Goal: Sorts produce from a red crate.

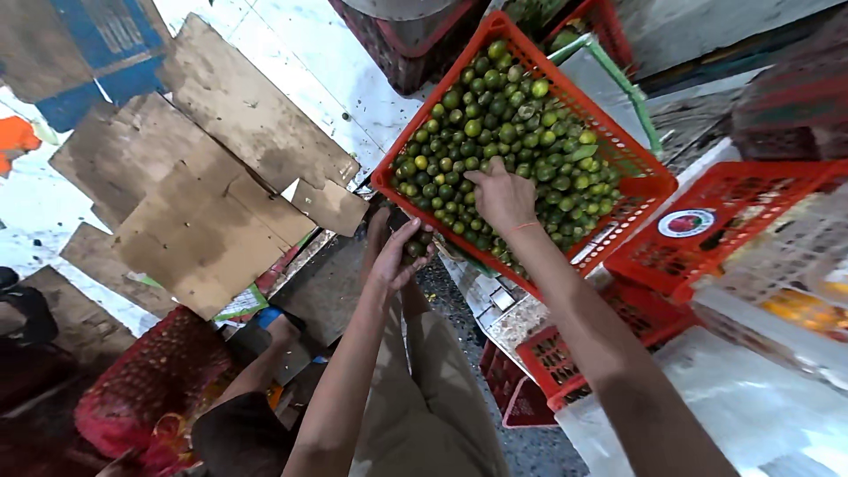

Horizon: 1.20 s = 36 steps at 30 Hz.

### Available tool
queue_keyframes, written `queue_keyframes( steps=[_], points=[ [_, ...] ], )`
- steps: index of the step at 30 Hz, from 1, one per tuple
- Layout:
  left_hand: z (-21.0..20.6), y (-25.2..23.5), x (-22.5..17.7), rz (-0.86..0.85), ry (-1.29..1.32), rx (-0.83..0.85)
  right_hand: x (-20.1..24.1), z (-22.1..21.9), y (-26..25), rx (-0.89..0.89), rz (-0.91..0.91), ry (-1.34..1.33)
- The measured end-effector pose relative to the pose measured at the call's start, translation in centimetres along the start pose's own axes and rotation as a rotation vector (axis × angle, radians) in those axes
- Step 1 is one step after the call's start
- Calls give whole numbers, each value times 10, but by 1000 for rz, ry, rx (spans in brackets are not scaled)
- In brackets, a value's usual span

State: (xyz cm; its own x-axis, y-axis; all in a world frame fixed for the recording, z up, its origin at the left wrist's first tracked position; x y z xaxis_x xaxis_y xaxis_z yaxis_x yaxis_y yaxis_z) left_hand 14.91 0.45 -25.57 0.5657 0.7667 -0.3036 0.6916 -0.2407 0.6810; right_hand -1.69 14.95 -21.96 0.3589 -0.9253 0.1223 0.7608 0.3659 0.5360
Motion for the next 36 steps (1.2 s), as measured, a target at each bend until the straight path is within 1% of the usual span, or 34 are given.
queue_keyframes(
  steps=[4, 6, 7, 8, 9, 10, 11, 12, 13, 14, 15, 17, 19, 21, 23, 25, 27, 30, 32, 33, 34, 36],
  points=[
    [3, 4, -5, 11, 36, -6, -5, 0, 4, -32, 25, 48],
    [5, 5, -9, -17, -25, -4, -16, 4, 8, -81, 37, -28],
    [5, 5, -10, -39, -50, 0, -24, 6, 11, -128, 36, -109],
    [6, 6, -13, -58, -62, -6, -34, 9, 13, -193, 21, -227],
    [8, 5, -15, -73, -63, -8, -44, 10, 16, -263, -9, -412],
    [11, 5, -17, -79, -61, -10, -53, 11, 19, -332, -48, -656],
    [13, 5, -19, -79, -70, -17, -59, 11, 21, -357, -84, -921],
    [15, 5, -21, -79, -80, -31, -62, 8, 20, -347, -124, -1186],
    [16, 6, -23, -80, -82, -46, -62, 6, 18, -314, -144, -1357],
    [17, 7, -24, -87, -77, -57, -57, 6, 15, -287, -130, -1395],
    [17, 8, -26, -95, -71, -70, -49, 7, 10, -293, -90, -1308],
    [18, 10, -26, -111, -51, -71, -28, 12, -2, -283, 32, -918],
    [21, 10, -25, -114, -40, -83, -6, 14, -15, -160, 96, -551],
    [23, 11, -26, -114, -78, -107, 8, 14, -23, -23, 108, -211],
    [23, 11, -32, -154, -170, -180, 11, 12, -29, 58, 97, 15],
    [21, 9, -41, -221, -286, -322, 5, 12, -25, 57, 105, 96],
    [17, 7, -53, -306, -463, -462, -6, 12, -17, 45, 95, 114],
    [12, -2, -75, -524, -786, -556, -27, 16, 2, -48, 107, 84],
    [7, -13, -84, -603, -1021, -608, -44, 22, 24, -70, 95, 47],
    [3, -20, -88, -618, -1135, -621, -53, 25, 35, -58, 58, 29],
    [-3, -26, -94, -589, -1257, -620, -62, 28, 41, -53, 2, 25],
    [-19, -35, -104, -447, -1486, -583, -74, 34, 48, -90, -105, 41]
  ],
)
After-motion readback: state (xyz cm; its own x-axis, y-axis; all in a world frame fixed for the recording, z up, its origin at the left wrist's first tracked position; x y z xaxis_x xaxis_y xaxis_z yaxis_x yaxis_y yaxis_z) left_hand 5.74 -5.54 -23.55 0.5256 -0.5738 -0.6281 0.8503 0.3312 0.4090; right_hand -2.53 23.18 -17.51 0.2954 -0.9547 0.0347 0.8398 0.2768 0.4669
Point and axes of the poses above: each hand's wrist, its own y-axis away from the middle knuckle, its own z-axis out of the back of the hand, x = y × z, the point moved 3 cm from there along -y, towards the middle knuckle, and after that the axes turned 2 degrees about -y, right-handed, at the moved point
